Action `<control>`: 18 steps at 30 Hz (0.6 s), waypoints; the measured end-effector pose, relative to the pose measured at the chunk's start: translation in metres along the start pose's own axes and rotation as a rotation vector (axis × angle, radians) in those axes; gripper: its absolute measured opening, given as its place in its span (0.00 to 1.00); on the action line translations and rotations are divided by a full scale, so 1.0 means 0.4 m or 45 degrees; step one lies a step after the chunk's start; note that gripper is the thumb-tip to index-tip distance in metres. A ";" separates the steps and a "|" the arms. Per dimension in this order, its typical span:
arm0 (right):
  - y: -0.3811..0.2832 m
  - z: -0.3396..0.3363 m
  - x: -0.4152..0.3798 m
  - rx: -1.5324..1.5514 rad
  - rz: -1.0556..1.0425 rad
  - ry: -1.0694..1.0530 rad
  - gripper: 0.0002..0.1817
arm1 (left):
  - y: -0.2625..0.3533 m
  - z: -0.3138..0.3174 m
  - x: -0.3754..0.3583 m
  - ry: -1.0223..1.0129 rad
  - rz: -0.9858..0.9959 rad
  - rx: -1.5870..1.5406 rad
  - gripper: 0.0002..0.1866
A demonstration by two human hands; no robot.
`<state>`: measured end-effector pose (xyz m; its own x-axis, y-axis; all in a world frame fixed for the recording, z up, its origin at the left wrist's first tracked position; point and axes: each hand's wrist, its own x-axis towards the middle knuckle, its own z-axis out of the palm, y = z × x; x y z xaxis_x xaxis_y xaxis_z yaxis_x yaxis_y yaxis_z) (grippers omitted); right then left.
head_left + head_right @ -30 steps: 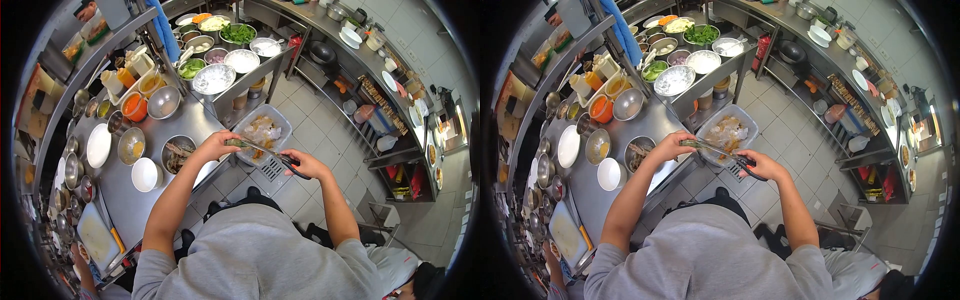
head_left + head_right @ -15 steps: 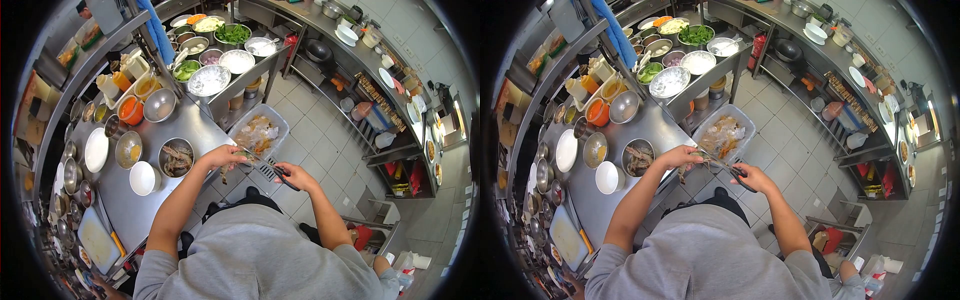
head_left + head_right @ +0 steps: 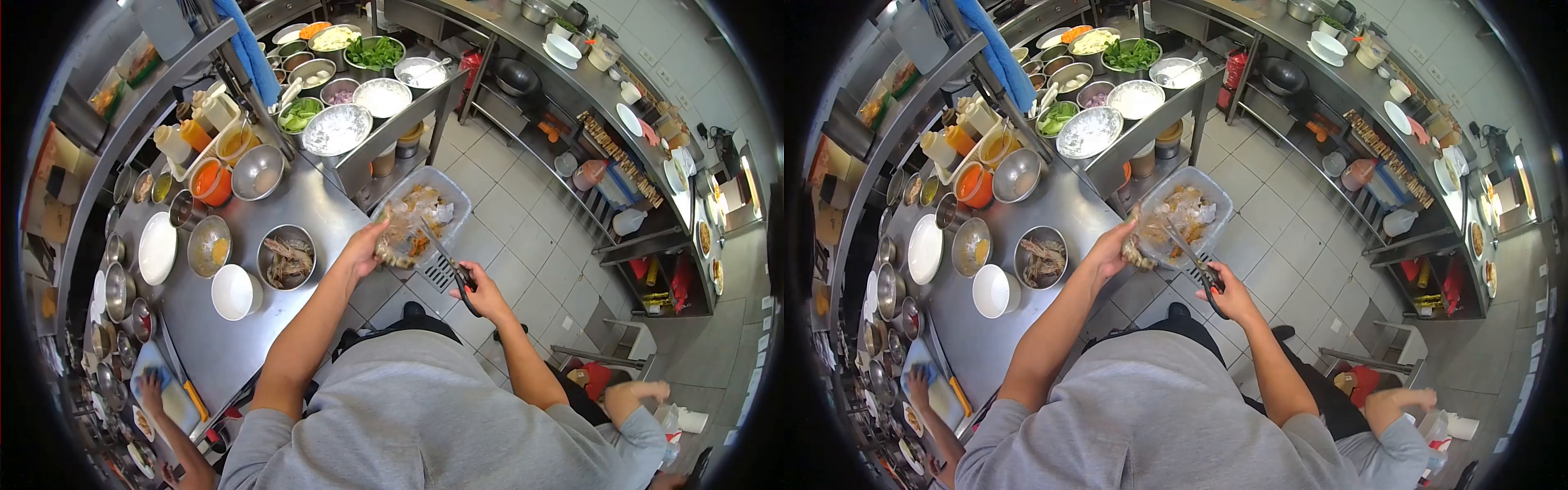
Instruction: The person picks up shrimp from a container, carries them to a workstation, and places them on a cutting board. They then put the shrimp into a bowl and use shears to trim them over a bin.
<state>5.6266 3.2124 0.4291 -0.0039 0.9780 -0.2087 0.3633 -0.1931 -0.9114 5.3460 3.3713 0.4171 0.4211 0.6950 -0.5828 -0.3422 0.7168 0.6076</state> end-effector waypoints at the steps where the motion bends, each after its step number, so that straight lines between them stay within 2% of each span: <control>1: -0.022 0.006 0.005 -0.001 -0.002 -0.002 0.40 | 0.025 0.021 -0.029 0.027 0.002 -0.029 0.13; 4: -0.080 0.026 0.019 -0.015 -0.123 0.001 0.42 | 0.041 0.044 -0.047 0.063 0.121 -0.054 0.11; 7: -0.115 0.042 0.037 -0.340 -0.342 0.080 0.45 | 0.055 0.053 -0.064 0.060 0.187 -0.120 0.11; 11: -0.127 0.049 0.057 -0.433 -0.394 0.107 0.45 | 0.054 0.044 -0.081 0.165 0.215 -0.200 0.11; 13: -0.130 0.048 0.060 -0.479 -0.439 0.217 0.45 | 0.047 0.029 -0.078 0.264 0.237 -0.244 0.10; 16: -0.127 0.043 0.068 -0.424 -0.437 0.228 0.45 | 0.047 -0.004 -0.070 0.246 0.206 -0.295 0.15; 18: -0.122 0.039 0.076 -0.461 -0.449 0.177 0.45 | 0.048 -0.011 -0.074 0.210 0.178 -0.299 0.14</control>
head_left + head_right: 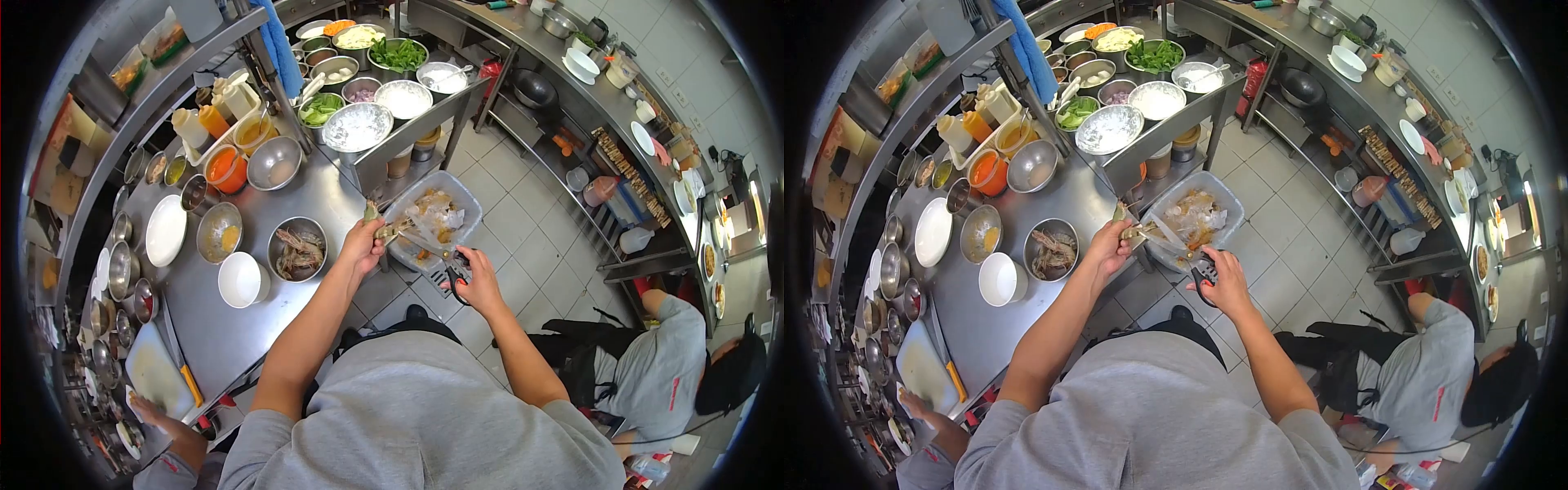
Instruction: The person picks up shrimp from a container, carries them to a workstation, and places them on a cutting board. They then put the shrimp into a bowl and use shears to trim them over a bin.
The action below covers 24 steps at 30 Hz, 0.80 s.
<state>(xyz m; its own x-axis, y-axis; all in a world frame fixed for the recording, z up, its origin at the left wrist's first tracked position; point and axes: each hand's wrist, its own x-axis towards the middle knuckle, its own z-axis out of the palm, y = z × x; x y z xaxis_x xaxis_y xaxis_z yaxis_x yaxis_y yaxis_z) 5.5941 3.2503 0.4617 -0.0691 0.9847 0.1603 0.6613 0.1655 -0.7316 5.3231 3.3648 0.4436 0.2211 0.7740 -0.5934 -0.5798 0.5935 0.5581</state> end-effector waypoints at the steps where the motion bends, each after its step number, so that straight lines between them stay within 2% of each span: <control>1: 0.000 -0.002 0.004 -0.028 -0.023 -0.050 0.46 | 0.005 0.005 -0.007 -0.035 -0.032 -0.002 0.14; 10: -0.012 -0.014 0.013 -0.007 0.024 -0.242 0.46 | 0.006 0.001 -0.015 -0.172 -0.078 0.036 0.13; 14: -0.028 0.010 0.004 0.013 0.041 -0.212 0.48 | -0.025 0.014 -0.014 -0.069 -0.064 0.028 0.10; 16: -0.047 0.011 -0.004 0.113 0.245 -0.268 0.45 | -0.044 0.024 -0.015 -0.020 -0.023 0.010 0.14; 20: -0.022 0.028 -0.036 0.084 0.229 -0.310 0.41 | -0.064 0.039 -0.013 0.010 -0.005 0.089 0.12; 24: 0.007 0.038 -0.068 0.150 0.469 -0.336 0.34 | -0.086 0.026 0.010 0.018 -0.068 0.223 0.16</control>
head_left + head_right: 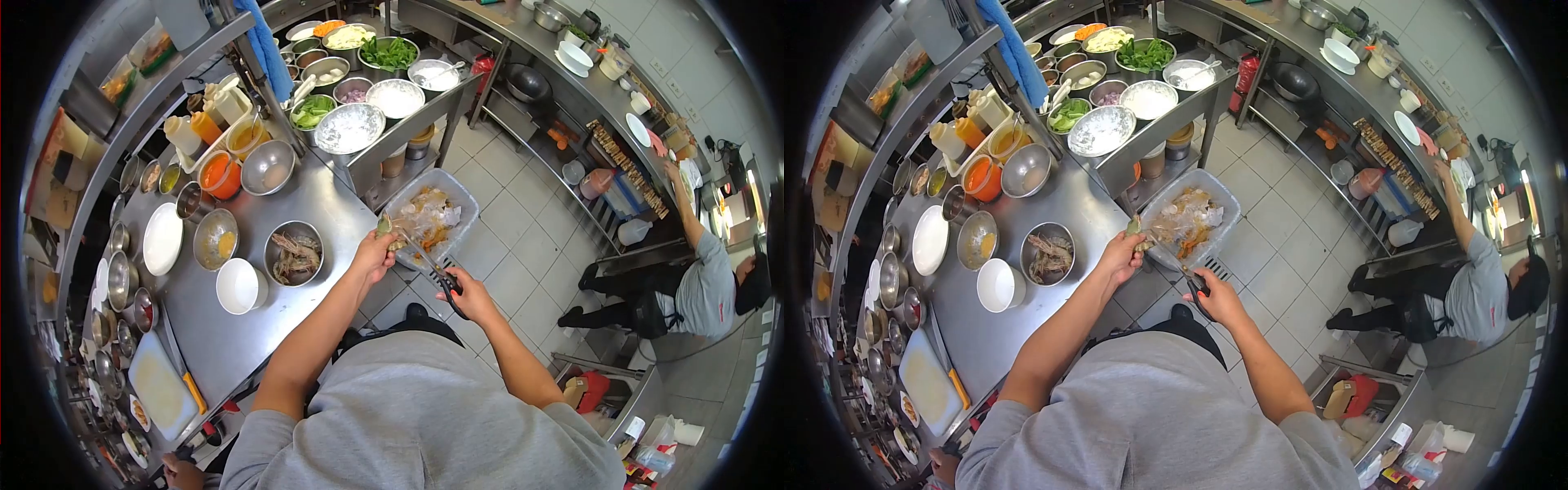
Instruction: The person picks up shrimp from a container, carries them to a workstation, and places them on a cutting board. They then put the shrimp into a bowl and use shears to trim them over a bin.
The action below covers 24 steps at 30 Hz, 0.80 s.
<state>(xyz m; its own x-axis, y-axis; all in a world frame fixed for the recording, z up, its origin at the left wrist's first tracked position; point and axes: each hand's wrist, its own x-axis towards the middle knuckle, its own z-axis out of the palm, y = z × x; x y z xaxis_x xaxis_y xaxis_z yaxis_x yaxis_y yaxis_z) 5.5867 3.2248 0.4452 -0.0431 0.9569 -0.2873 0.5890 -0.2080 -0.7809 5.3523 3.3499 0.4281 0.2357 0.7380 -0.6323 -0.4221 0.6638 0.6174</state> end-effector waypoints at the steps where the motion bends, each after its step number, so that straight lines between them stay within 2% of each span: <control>1: 0.003 -0.001 -0.004 -0.019 0.070 -0.019 0.31 | -0.002 -0.001 0.004 0.008 -0.018 0.048 0.19; 5: 0.037 -0.007 -0.006 0.021 0.172 -0.013 0.30 | -0.003 -0.009 0.016 0.042 -0.005 0.226 0.24; 7: 0.071 -0.013 0.001 0.233 0.202 0.084 0.32 | 0.009 -0.030 0.018 -0.008 0.091 0.594 0.30; 8: 0.078 -0.020 0.002 0.233 0.204 0.082 0.32 | 0.026 -0.025 -0.001 -0.007 0.089 0.594 0.30; 10: 0.088 -0.035 0.012 0.349 0.051 0.271 0.39 | 0.063 -0.020 -0.035 0.048 0.277 1.060 0.31; 11: 0.078 -0.048 0.019 0.282 -0.069 0.347 0.46 | 0.055 -0.058 -0.003 0.047 0.276 1.061 0.31; 12: 0.066 -0.060 0.030 0.281 -0.069 0.348 0.46 | 0.047 -0.106 0.041 0.016 0.602 1.269 0.33; 13: 0.052 -0.072 0.041 0.105 -0.166 0.399 0.47 | 0.043 -0.141 0.069 -0.017 0.934 1.466 0.34; 14: 0.046 -0.081 0.052 -0.073 -0.261 0.449 0.49 | 0.069 -0.130 0.042 -0.021 0.932 1.466 0.34; 15: 0.097 -0.083 0.088 -0.179 -0.050 0.263 0.49 | 0.100 -0.122 0.014 0.012 0.814 1.504 0.33; 16: 0.100 -0.105 0.091 -0.181 -0.055 0.267 0.49 | 0.129 -0.106 -0.014 0.051 0.703 1.538 0.31; 17: 0.094 -0.123 0.096 -0.358 0.171 0.090 0.47 | 0.139 -0.106 -0.027 0.085 0.762 1.549 0.26; 18: 0.085 -0.133 0.106 -0.535 0.391 -0.094 0.46 | 0.156 -0.108 -0.037 0.102 0.768 1.547 0.26; 19: 0.088 -0.124 0.094 -0.404 0.216 0.070 0.45 | 0.169 -0.114 -0.047 0.011 0.691 1.370 0.23; 20: 0.042 -0.140 0.090 -0.413 0.199 0.051 0.45 | 0.178 -0.121 -0.061 -0.076 0.612 1.186 0.20; 22: -0.049 -0.190 0.051 -0.184 0.138 -0.124 0.44 | 0.197 -0.132 -0.090 -0.112 0.580 1.090 0.17; 24: -0.092 -0.192 0.045 -0.158 0.054 -0.185 0.41 | 0.214 -0.136 -0.122 -0.164 0.552 1.013 0.15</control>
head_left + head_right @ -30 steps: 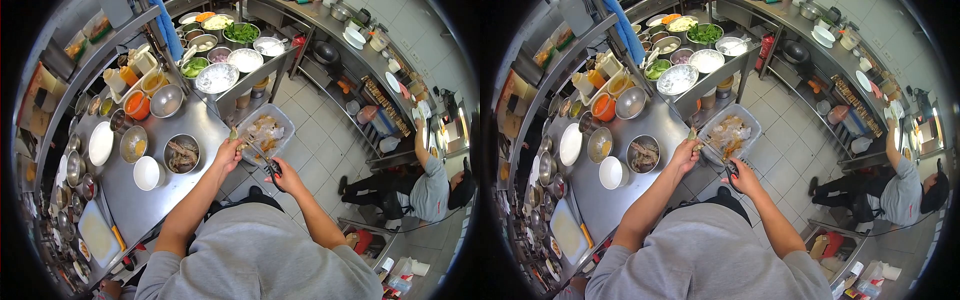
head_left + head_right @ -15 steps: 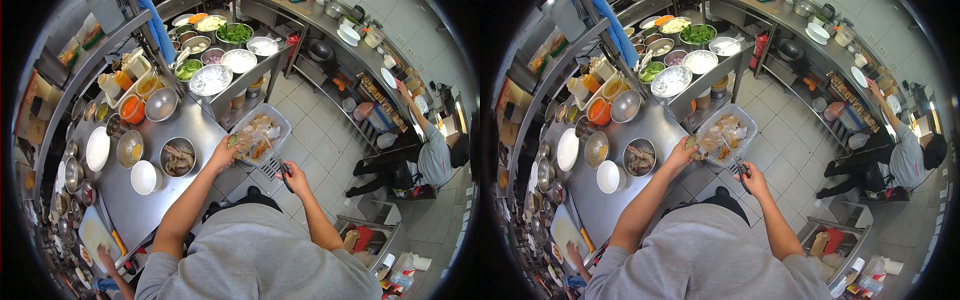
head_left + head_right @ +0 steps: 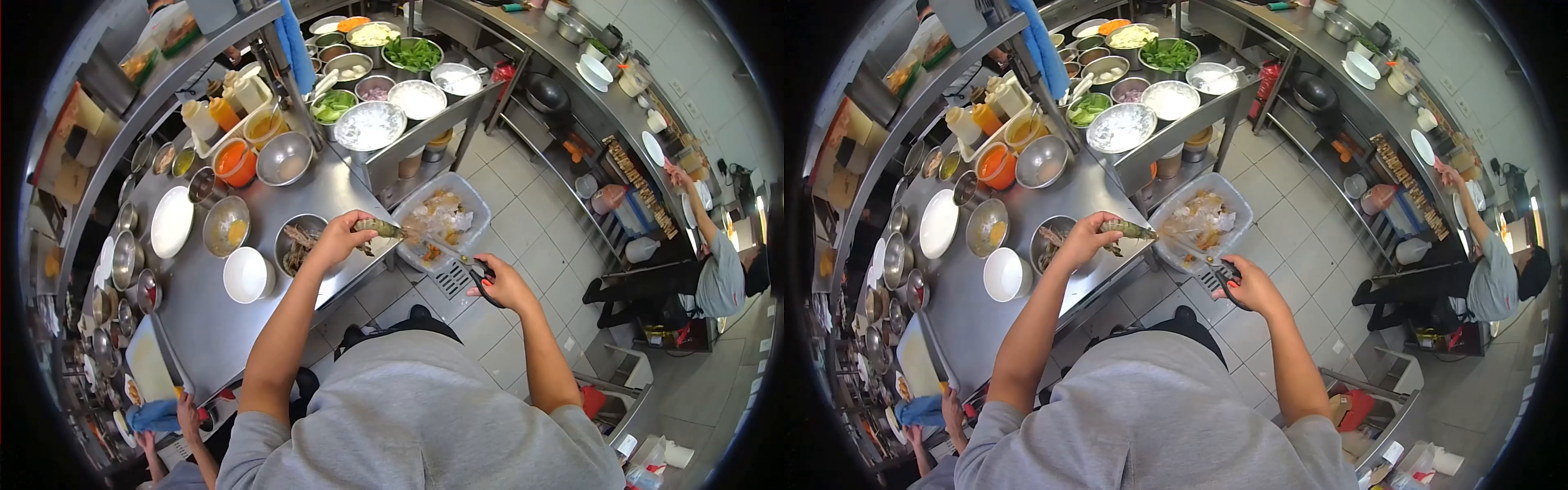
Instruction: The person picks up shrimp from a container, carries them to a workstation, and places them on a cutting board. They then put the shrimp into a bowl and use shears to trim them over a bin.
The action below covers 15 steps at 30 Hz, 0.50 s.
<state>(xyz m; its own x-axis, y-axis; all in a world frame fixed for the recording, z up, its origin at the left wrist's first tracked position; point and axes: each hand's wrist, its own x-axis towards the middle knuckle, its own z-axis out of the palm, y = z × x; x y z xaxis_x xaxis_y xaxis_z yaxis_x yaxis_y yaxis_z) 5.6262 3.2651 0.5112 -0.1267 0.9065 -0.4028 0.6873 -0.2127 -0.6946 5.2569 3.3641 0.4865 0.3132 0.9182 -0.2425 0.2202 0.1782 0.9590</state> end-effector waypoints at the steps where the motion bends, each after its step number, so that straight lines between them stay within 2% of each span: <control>1: -0.020 0.003 0.000 -0.012 -0.180 0.031 0.41 | 0.013 -0.005 -0.009 -0.025 -0.012 -0.013 0.15; 2: -0.043 0.004 0.000 -0.025 -0.361 0.066 0.41 | 0.028 -0.009 -0.017 -0.051 -0.022 -0.026 0.15; 5: -0.143 -0.019 -0.003 -0.251 -0.304 -0.009 0.43 | 0.070 -0.015 -0.043 -0.075 -0.010 0.063 0.16; 11: -0.175 -0.039 0.008 -0.399 -0.453 -0.009 0.42 | 0.075 -0.030 -0.060 -0.079 0.024 0.154 0.15; 15: -0.193 -0.048 -0.001 -0.399 -0.436 -0.058 0.42 | 0.078 -0.035 -0.071 -0.099 0.108 0.184 0.16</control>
<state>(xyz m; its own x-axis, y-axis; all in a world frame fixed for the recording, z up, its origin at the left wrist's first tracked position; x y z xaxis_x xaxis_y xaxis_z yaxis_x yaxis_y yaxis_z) 5.5870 3.2881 0.5764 -0.4103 0.8869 -0.2122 0.7825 0.2229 -0.5814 5.2420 3.3487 0.5252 0.4054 0.8966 -0.1780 0.3189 0.0437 0.9468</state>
